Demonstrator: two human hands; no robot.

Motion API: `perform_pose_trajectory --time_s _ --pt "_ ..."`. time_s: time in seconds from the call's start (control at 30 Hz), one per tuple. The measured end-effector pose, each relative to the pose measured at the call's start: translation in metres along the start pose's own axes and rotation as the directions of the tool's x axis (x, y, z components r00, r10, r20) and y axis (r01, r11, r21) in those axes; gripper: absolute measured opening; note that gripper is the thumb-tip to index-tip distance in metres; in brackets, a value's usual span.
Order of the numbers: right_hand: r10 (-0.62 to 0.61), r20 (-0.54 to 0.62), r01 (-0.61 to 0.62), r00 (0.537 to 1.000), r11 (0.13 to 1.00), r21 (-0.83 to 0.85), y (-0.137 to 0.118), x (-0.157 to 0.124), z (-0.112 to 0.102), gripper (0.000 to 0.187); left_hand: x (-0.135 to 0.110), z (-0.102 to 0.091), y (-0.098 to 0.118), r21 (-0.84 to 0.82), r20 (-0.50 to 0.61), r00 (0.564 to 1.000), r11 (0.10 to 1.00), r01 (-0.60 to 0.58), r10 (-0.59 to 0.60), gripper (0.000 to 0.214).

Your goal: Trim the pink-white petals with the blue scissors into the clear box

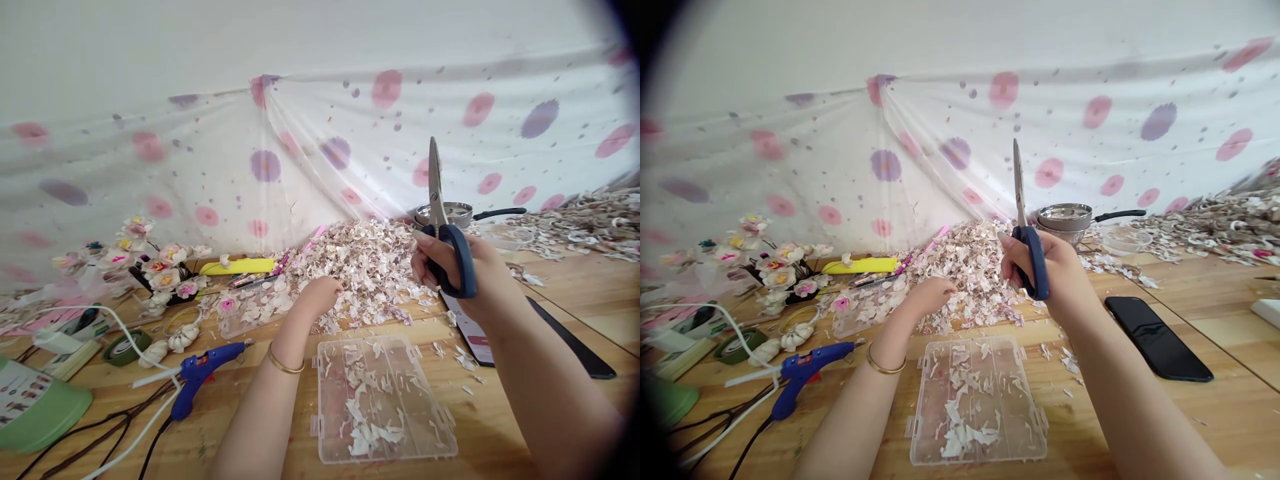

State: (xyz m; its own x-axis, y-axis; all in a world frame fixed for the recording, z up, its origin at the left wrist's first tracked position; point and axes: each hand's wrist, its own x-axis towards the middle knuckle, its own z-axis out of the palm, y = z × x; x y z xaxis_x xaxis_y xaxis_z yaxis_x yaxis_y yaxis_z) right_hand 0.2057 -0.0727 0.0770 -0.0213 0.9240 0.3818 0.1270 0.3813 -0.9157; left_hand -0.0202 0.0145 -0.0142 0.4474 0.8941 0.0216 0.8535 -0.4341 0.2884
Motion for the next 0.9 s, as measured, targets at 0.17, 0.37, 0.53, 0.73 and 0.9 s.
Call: perform_pose_trajectory --time_s 0.17,0.37,0.53,0.73,0.9 --pt "0.059 0.055 -0.059 0.997 0.998 -0.003 0.010 0.005 0.005 0.048 -0.004 -0.011 -0.005 -0.183 -0.085 0.995 0.982 0.039 -0.056 0.027" --pt "0.099 0.114 -0.098 0.988 0.995 -0.018 0.021 0.010 0.012 0.047 -0.001 -0.013 -0.011 -0.392 -0.132 0.986 0.919 0.043 -0.103 0.027" --pt "0.143 0.134 -0.141 0.981 0.990 -0.018 0.029 0.013 0.018 0.043 0.001 -0.014 -0.011 -0.519 -0.116 0.988 0.854 0.024 -0.098 0.026" --pt "0.200 0.141 -0.193 0.970 0.979 -0.061 0.036 0.017 0.021 0.043 -0.001 -0.018 -0.010 -0.599 -0.114 0.990 0.801 -0.002 -0.082 0.031" --pt "0.180 0.099 -0.177 0.979 0.984 -0.038 0.042 0.019 0.021 0.039 -0.004 -0.022 -0.009 -0.608 -0.133 0.988 0.794 -0.020 -0.077 0.030"
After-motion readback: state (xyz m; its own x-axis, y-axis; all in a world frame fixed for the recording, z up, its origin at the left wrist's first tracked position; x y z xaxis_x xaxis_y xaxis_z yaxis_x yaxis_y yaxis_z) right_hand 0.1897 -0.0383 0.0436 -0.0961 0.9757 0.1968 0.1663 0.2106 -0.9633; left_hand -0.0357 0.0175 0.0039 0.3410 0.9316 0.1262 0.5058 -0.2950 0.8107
